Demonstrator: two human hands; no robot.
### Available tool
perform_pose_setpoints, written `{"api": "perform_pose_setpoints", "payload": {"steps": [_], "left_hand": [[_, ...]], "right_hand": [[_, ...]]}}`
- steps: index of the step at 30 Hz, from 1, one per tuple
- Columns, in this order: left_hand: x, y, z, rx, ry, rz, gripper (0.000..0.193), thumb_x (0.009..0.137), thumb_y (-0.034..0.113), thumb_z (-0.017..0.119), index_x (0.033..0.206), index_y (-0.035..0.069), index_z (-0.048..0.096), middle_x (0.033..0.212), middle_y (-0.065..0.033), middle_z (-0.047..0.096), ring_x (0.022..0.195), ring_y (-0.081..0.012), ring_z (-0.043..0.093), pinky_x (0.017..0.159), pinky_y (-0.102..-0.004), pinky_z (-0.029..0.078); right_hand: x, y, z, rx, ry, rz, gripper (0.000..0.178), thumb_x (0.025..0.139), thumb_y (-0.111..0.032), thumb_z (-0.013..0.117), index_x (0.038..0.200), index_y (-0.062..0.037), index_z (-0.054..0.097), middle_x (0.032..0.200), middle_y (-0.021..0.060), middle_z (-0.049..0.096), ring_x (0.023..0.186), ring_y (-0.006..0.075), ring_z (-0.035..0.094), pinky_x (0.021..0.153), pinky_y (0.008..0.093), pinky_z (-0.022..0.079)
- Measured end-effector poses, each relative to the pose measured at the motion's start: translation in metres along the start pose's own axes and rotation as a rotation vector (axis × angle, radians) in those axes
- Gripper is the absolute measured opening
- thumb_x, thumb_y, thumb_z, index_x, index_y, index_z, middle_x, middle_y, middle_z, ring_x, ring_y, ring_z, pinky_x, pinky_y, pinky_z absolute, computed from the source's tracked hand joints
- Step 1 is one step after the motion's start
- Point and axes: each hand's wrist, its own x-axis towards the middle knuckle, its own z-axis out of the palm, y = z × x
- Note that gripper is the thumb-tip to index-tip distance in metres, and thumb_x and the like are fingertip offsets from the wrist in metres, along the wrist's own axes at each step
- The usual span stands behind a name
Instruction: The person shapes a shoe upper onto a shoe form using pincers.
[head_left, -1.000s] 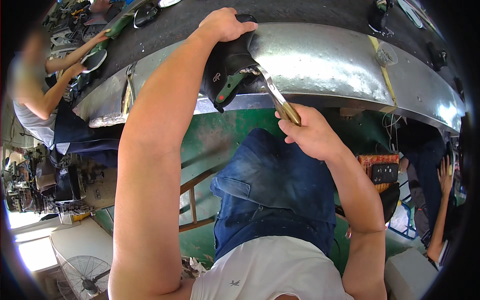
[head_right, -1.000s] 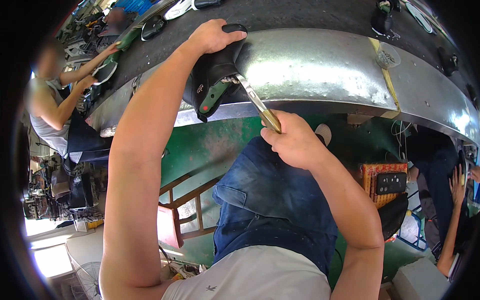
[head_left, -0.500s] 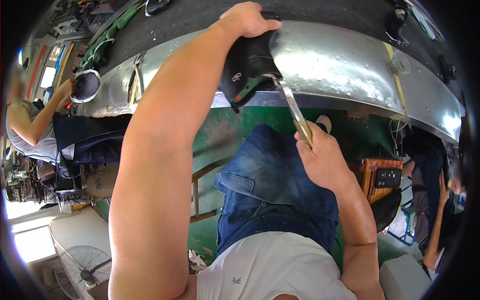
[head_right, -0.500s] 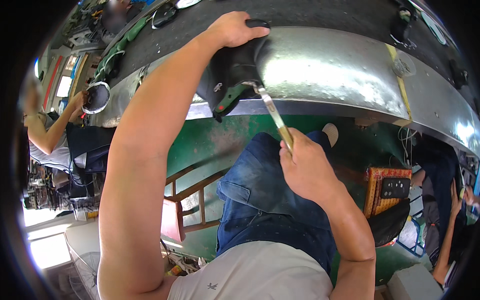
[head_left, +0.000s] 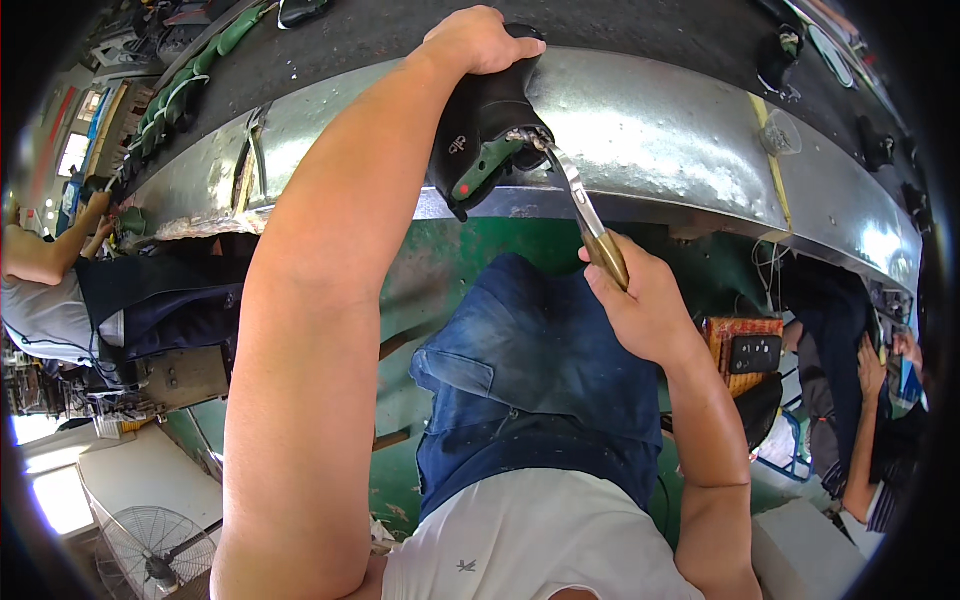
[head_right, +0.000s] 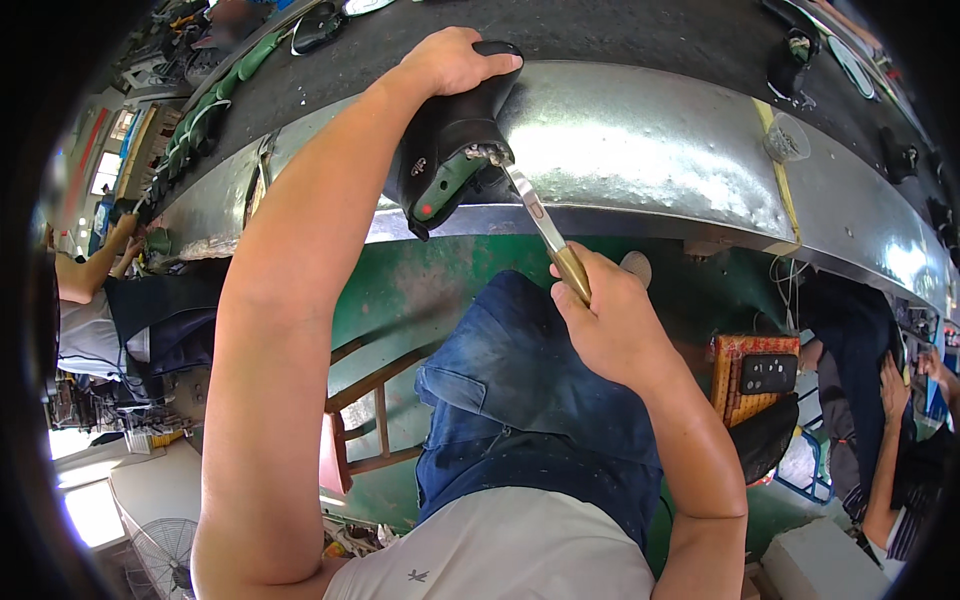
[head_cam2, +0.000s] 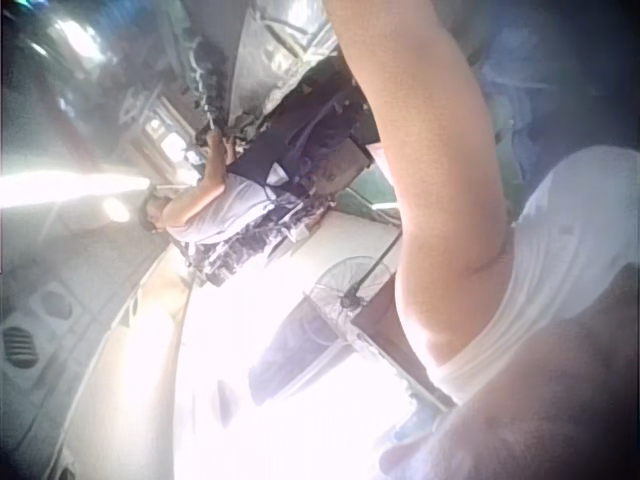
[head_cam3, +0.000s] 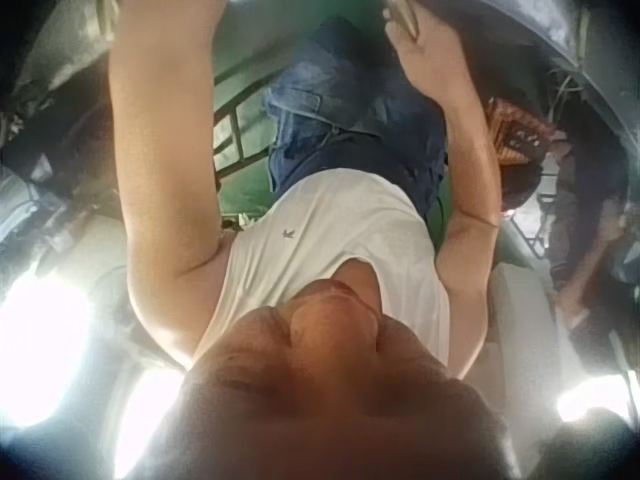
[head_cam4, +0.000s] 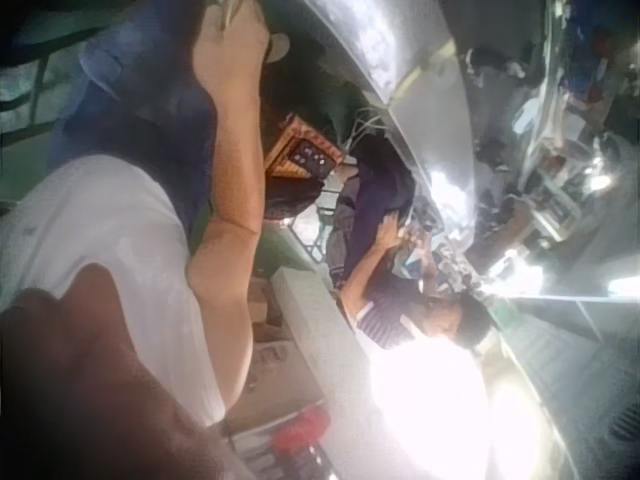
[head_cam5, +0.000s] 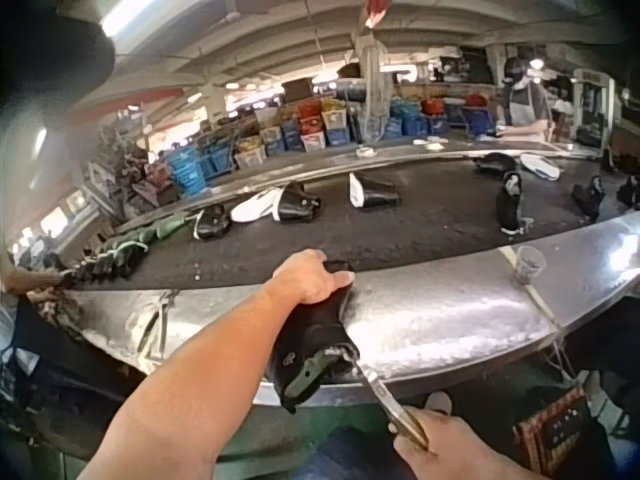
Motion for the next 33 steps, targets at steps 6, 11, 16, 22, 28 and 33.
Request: {"api": "perform_pose_setpoints", "payload": {"steps": [6, 11, 16, 22, 28, 33], "left_hand": [[-0.010, 0.021, -0.007, 0.057, -0.042, -0.034, 0.096, 0.086, 0.072, 0.061, 0.152, 0.003, 0.046, 0.153, -0.0159, 0.050, 0.141, -0.0314, 0.048, 0.116, -0.0404, 0.039], [-0.016, 0.024, -0.008, 0.096, -0.019, -0.067, 0.082, 0.088, 0.066, 0.063, 0.146, 0.008, 0.055, 0.148, -0.0104, 0.057, 0.136, -0.0278, 0.054, 0.111, -0.0423, 0.045], [-0.014, 0.025, -0.007, 0.099, -0.037, -0.048, 0.096, 0.085, 0.073, 0.062, 0.151, 0.005, 0.047, 0.151, -0.0150, 0.053, 0.140, -0.0304, 0.050, 0.113, -0.0420, 0.043], [-0.008, 0.024, -0.008, 0.134, -0.008, -0.025, 0.094, 0.085, 0.071, 0.063, 0.149, 0.004, 0.050, 0.149, -0.0161, 0.054, 0.137, -0.0310, 0.053, 0.111, -0.0411, 0.045], [-0.021, 0.036, -0.009, 0.104, -0.068, -0.032, 0.074, 0.090, 0.063, 0.062, 0.139, 0.007, 0.061, 0.144, -0.0123, 0.059, 0.133, -0.0292, 0.056, 0.108, -0.0433, 0.047], [-0.019, 0.036, -0.009, 0.106, -0.116, -0.066, 0.089, 0.089, 0.069, 0.059, 0.151, 0.008, 0.048, 0.152, -0.0114, 0.053, 0.139, -0.0299, 0.051, 0.112, -0.0438, 0.044]], "right_hand": [[-0.002, 0.006, 0.011, -0.519, 0.242, -0.229, 0.039, 0.095, -0.011, 0.062, 0.129, 0.0056, 0.055, 0.112, 0.0239, 0.065, 0.104, 0.0412, 0.066, 0.087, 0.0476, 0.051], [0.005, 0.014, -0.008, -0.149, 0.029, -0.100, 0.031, 0.095, -0.012, 0.061, 0.122, 0.0033, 0.057, 0.106, 0.0228, 0.066, 0.093, 0.0395, 0.066, 0.082, 0.0445, 0.051], [0.009, 0.009, -0.004, 0.020, -0.049, 0.022, 0.024, 0.098, -0.016, 0.059, 0.114, 0.0016, 0.058, 0.092, 0.0213, 0.066, 0.083, 0.0358, 0.064, 0.077, 0.0416, 0.049], [-0.011, 0.013, 0.012, 0.112, -0.059, -0.005, 0.026, 0.101, -0.020, 0.056, 0.111, 0.0034, 0.057, 0.087, 0.0210, 0.065, 0.078, 0.0371, 0.064, 0.073, 0.0425, 0.050], [-0.026, -0.004, 0.011, -0.025, -0.007, 0.021, 0.028, 0.093, -0.005, 0.057, 0.120, 0.0045, 0.056, 0.099, 0.0229, 0.067, 0.095, 0.0428, 0.067, 0.083, 0.0467, 0.053], [-0.015, 0.002, 0.005, -0.217, 0.027, -0.046, 0.038, 0.089, -0.002, 0.059, 0.126, 0.0058, 0.054, 0.107, 0.0240, 0.066, 0.101, 0.0432, 0.064, 0.088, 0.0459, 0.052]]}}
